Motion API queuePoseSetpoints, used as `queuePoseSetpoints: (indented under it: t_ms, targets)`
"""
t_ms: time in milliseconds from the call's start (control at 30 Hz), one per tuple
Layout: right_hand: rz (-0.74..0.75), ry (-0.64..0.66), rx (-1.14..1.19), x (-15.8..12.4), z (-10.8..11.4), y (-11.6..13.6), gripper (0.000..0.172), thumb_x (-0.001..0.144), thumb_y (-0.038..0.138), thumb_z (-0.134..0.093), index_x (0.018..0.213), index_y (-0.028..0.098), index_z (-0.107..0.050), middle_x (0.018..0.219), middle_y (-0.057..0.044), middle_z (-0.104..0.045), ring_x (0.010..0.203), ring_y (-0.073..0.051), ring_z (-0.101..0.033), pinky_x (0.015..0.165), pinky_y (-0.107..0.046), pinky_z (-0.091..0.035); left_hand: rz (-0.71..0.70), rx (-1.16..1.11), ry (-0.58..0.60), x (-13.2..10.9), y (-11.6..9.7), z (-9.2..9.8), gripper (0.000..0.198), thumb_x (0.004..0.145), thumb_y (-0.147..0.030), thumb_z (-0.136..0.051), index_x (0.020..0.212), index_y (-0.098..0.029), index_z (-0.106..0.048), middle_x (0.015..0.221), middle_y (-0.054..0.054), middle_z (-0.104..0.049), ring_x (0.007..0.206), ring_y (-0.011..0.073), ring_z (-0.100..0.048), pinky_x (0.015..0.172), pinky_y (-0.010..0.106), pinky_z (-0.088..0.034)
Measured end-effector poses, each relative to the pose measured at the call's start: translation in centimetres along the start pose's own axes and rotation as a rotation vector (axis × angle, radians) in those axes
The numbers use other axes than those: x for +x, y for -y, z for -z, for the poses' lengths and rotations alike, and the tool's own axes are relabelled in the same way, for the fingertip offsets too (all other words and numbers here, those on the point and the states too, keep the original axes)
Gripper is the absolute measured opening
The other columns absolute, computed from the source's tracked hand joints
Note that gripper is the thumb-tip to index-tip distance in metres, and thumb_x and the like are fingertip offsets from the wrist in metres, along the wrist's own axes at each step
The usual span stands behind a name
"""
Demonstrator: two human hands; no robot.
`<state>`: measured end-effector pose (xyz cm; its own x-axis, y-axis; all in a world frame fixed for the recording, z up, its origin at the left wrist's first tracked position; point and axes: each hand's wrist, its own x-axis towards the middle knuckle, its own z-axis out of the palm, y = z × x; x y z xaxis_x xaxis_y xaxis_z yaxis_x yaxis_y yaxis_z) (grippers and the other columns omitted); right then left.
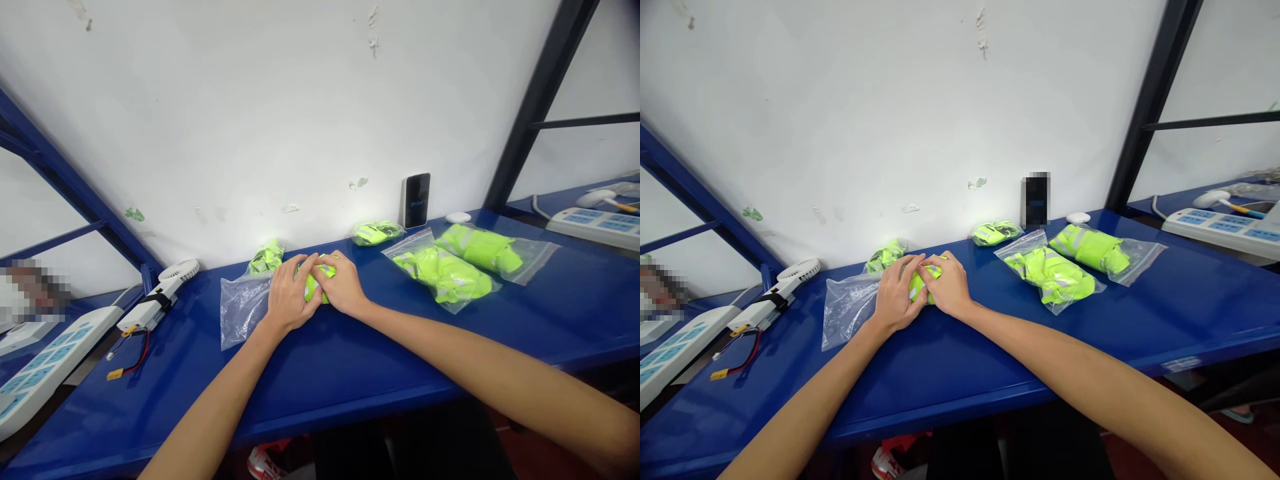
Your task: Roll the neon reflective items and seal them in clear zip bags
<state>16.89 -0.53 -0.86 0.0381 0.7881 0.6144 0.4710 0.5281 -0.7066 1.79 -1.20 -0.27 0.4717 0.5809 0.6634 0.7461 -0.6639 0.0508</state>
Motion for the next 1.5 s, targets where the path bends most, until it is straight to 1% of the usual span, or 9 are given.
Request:
queuePoseSetpoints:
  t_ms: [167,333,467,567,733,833,1100,1267,1500]
  targets:
    - [0.024,-0.037,0.014,0.2,0.3,0.0,0.019,0.087,0.038,-0.062,0.089,0.022,-0.074,0.084,-0.003,-0.061,0.083,-0.018,-0.060,0.078,-0.030,-0.044,-0.059,-0.227,0.069,0.0,0.5,2.2,0.064,0.088,-0.034,-0.048,0.146,-0.019,-0.026,0.143,0.015,-0.036,0.134,0.0291,-0.035,0.110,0.048,-0.033]
    - [-0.005,-0.048,0.008,0.2,0.8,-0.2,0.019,0.087,0.037,-0.062,0.089,0.021,-0.074,0.082,-0.003,-0.061,0.081,-0.018,-0.060,0.078,-0.030,-0.045,-0.104,-0.087,0.166,-0.3,1.5,3.4,0.067,0.089,-0.034,-0.052,0.149,-0.024,-0.023,0.152,0.013,-0.026,0.143,0.0298,-0.023,0.114,0.050,-0.029]
    - [0.168,-0.018,0.021,-0.2,1.5,0.2,0.016,0.087,0.033,-0.063,0.088,0.022,-0.073,0.084,-0.003,-0.060,0.082,-0.017,-0.060,0.078,-0.030,-0.046,0.030,0.004,0.201,-0.4,2.6,3.4,0.085,0.081,-0.057,-0.061,0.149,-0.023,-0.024,0.143,0.014,-0.044,0.133,0.0336,-0.041,0.108,0.052,-0.034]
    - [0.333,-0.015,0.004,-0.6,1.8,0.6,0.014,0.087,0.032,-0.062,0.087,0.022,-0.073,0.088,-0.005,-0.059,0.084,-0.017,-0.059,0.077,-0.028,-0.048,0.184,-0.030,0.287,-0.6,3.0,3.4,0.077,0.074,-0.066,-0.063,0.135,-0.021,-0.046,0.120,0.012,-0.063,0.108,0.0324,-0.059,0.092,0.047,-0.045]
    - [0.491,0.017,-0.050,-1.0,1.8,0.5,0.017,0.088,0.035,-0.061,0.086,0.024,-0.074,0.093,-0.006,-0.059,0.086,-0.018,-0.059,0.074,-0.028,-0.049,0.281,-0.305,0.329,-0.9,2.6,3.4,0.054,0.069,-0.059,-0.070,0.101,-0.016,-0.063,0.087,0.004,-0.067,0.077,0.0205,-0.059,0.071,0.031,-0.045]
    - [0.525,0.025,-0.094,-0.9,2.0,0.4,0.017,0.088,0.035,-0.061,0.087,0.025,-0.075,0.094,-0.007,-0.060,0.085,-0.018,-0.059,0.074,-0.029,-0.049,0.324,-0.529,0.307,-0.8,2.5,3.4,0.050,0.067,-0.052,-0.076,0.097,-0.014,-0.065,0.087,0.004,-0.067,0.078,0.0182,-0.057,0.071,0.028,-0.045]
    - [0.639,0.017,-0.043,-0.8,2.6,1.1,0.015,0.085,0.034,-0.064,0.086,0.024,-0.074,0.091,-0.007,-0.059,0.084,-0.019,-0.058,0.071,-0.030,-0.050,0.422,-1.075,0.498,-1.0,3.9,3.7,0.050,0.065,-0.045,-0.080,0.098,-0.010,-0.067,0.090,0.007,-0.067,0.078,0.0168,-0.060,0.070,0.026,-0.048]
    - [0.609,0.093,-0.004,-0.9,2.4,0.8,0.016,0.086,0.034,-0.062,0.087,0.023,-0.073,0.091,-0.007,-0.058,0.081,-0.017,-0.058,0.070,-0.029,-0.050,0.439,-0.925,0.535,-0.8,2.8,3.9,0.043,0.066,-0.044,-0.079,0.089,-0.011,-0.066,0.079,0.003,-0.063,0.069,0.0138,-0.055,0.063,0.024,-0.044]
    - [0.562,0.154,0.023,-1.1,2.0,0.6,0.017,0.089,0.034,-0.060,0.088,0.022,-0.072,0.091,-0.006,-0.059,0.082,-0.017,-0.059,0.073,-0.029,-0.050,0.376,-0.742,0.405,-0.5,1.2,3.9,0.041,0.066,-0.042,-0.079,0.089,-0.013,-0.063,0.083,0.002,-0.063,0.072,0.0143,-0.054,0.065,0.024,-0.043]
